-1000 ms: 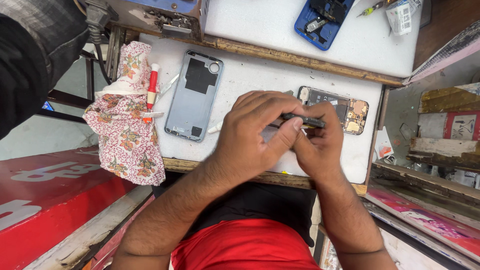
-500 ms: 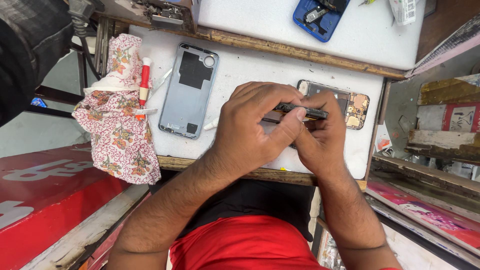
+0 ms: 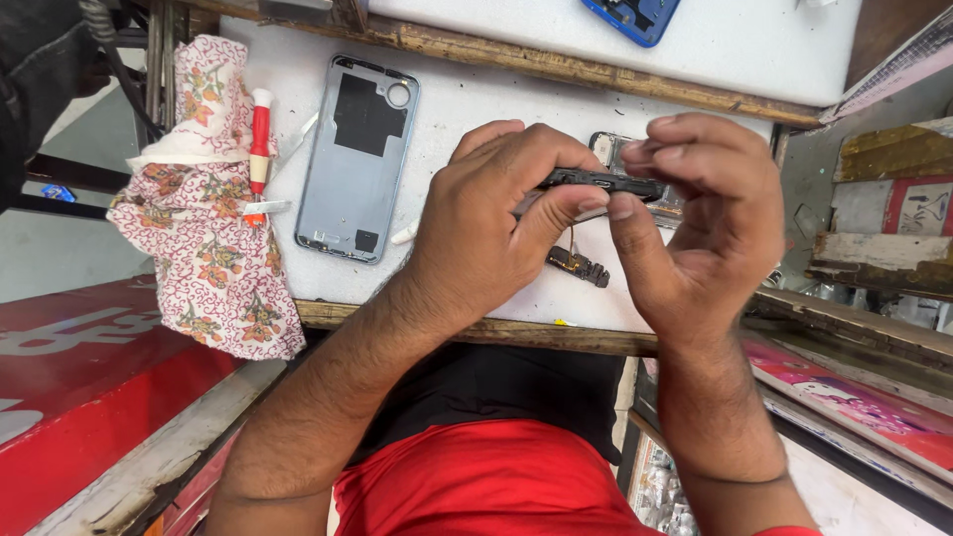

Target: The person cleans the internal components of a disassembled smartphone using a brush and a cloth. They then use a screwdriver to remove screws from a small circuit board, place the board into the phone chassis, and apply adhesive from a tube to the battery area.

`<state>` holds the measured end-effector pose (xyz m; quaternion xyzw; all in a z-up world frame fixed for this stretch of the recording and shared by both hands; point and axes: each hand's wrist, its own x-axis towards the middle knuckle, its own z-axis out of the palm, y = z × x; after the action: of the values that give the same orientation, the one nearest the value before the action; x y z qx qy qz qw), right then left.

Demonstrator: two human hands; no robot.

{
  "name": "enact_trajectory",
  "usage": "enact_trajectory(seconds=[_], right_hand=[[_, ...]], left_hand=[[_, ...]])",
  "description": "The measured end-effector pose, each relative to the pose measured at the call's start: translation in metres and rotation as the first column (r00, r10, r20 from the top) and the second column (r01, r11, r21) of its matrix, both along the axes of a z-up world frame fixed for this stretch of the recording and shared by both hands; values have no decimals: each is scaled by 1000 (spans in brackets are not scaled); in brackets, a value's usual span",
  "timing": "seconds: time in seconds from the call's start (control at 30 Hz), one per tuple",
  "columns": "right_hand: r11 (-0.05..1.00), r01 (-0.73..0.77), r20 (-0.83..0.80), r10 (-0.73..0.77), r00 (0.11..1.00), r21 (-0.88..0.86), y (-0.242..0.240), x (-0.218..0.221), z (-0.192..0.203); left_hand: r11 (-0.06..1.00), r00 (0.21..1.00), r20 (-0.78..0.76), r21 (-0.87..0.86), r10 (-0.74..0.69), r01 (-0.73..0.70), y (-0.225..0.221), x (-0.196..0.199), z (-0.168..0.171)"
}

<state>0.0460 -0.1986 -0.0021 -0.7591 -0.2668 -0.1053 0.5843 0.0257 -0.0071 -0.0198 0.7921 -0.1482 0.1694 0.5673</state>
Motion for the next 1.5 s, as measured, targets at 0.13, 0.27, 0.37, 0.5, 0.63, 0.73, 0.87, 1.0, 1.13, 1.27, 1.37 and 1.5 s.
enact_trajectory(seconds=[0.13, 0.27, 0.37, 0.5, 0.63, 0.73, 0.87, 1.0, 1.13, 1.27, 1.37, 1.5], right_hand=[[976, 47, 244, 7, 970, -214, -1, 10, 6], [948, 111, 391, 16, 920, -299, -4, 10, 3], [916, 177, 462, 10, 887, -360, -4, 8, 2], [884, 225, 515, 20, 857, -410, -6, 7, 4], [877, 205, 496, 43, 867, -435, -8, 6, 9], [898, 157, 420, 34, 907, -411, -7, 5, 13], [930, 110, 298, -1, 954, -349, -6, -3, 18], [940, 71, 235, 11, 972, -334, -3, -8, 26], [983, -5, -22, 1, 1000, -185, -1, -12, 37], [989, -56, -339, 6, 941, -138, -15, -26, 54], [959, -102, -478, -40, 877, -266, -29, -16, 60], [887, -339, -376, 211, 902, -315, -34, -1, 71]], left_hand=[[999, 1000, 12, 31, -28, 28, 0, 0, 2], [998, 999, 2, 45, -40, 39, 0, -2, 2], [998, 999, -8, 40, -52, 52, -1, -3, 2], [996, 999, 9, 82, -46, 45, -1, -5, 1], [995, 998, 41, 91, -42, 38, -2, -5, 0], [996, 998, 44, 75, -51, 48, -3, -5, -1], [997, 997, 35, 49, -63, 61, -3, -6, -3], [997, 997, 57, 47, -60, 57, -4, -7, -7], [998, 996, 63, 28, -63, 61, -7, -14, -9], [997, 993, 87, 14, -77, 77, -7, -24, -9], [995, 992, 78, 7, -103, 103, -4, -29, -7], [991, 988, 81, 25, -133, 132, -3, -32, -5]])
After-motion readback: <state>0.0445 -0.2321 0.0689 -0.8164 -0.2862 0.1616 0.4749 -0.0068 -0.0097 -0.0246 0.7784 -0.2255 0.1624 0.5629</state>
